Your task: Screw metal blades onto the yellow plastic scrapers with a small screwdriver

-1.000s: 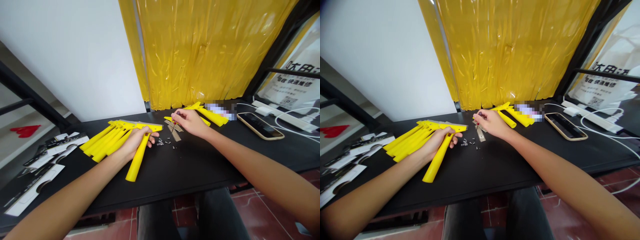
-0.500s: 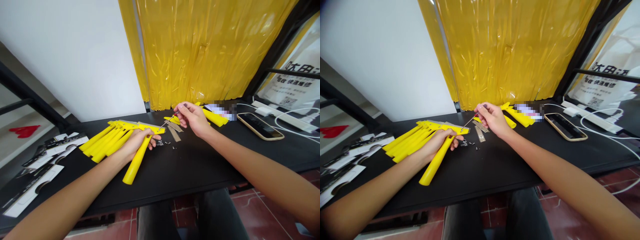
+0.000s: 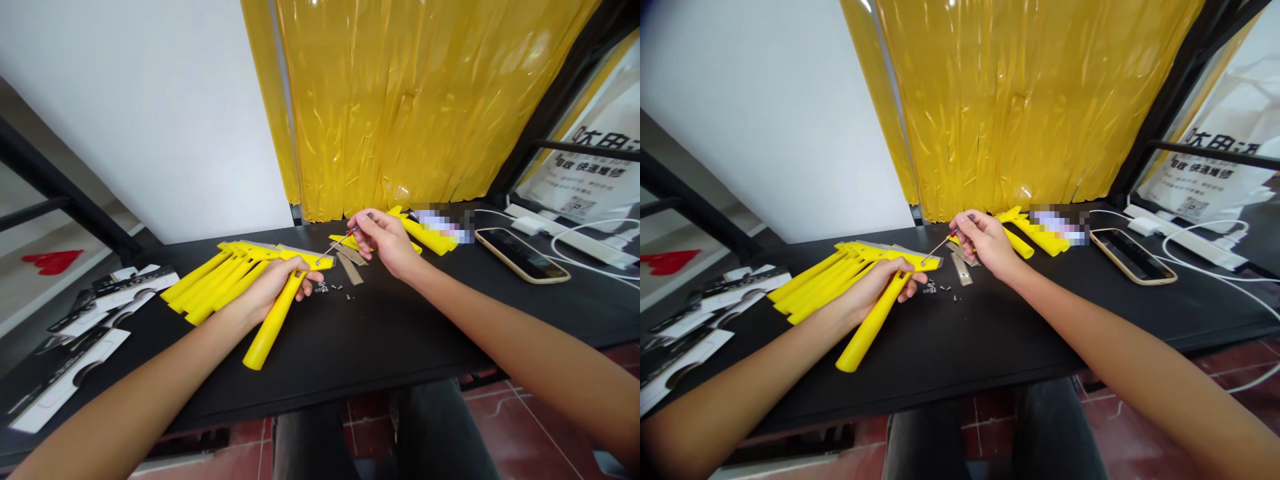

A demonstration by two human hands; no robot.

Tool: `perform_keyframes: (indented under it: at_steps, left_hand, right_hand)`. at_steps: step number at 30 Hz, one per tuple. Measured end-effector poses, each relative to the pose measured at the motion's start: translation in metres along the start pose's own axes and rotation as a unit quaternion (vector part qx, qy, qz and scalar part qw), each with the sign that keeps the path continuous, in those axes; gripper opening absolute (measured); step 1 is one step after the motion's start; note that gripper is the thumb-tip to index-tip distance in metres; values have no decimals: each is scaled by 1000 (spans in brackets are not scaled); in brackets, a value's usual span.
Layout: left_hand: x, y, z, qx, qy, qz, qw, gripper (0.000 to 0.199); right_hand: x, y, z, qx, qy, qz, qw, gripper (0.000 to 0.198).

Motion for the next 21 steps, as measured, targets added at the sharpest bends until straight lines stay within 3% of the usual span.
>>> perform_keyframes:
  at_steps: [21]
  left_hand:
    - [3,7,3,-4,-20,-32,999,16]
  right_hand:
    - [-3,-1,8,-74,-3,-14,997,24]
Point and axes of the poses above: each hand's wrist, its own x-axis away from the middle knuckle, its own y-axis out of the palm, z = x × y, the point moved 8 cm from there along -x, towards the middle knuckle, and after that the axes turned 5 degrees about -x, right-handed, at the moved point
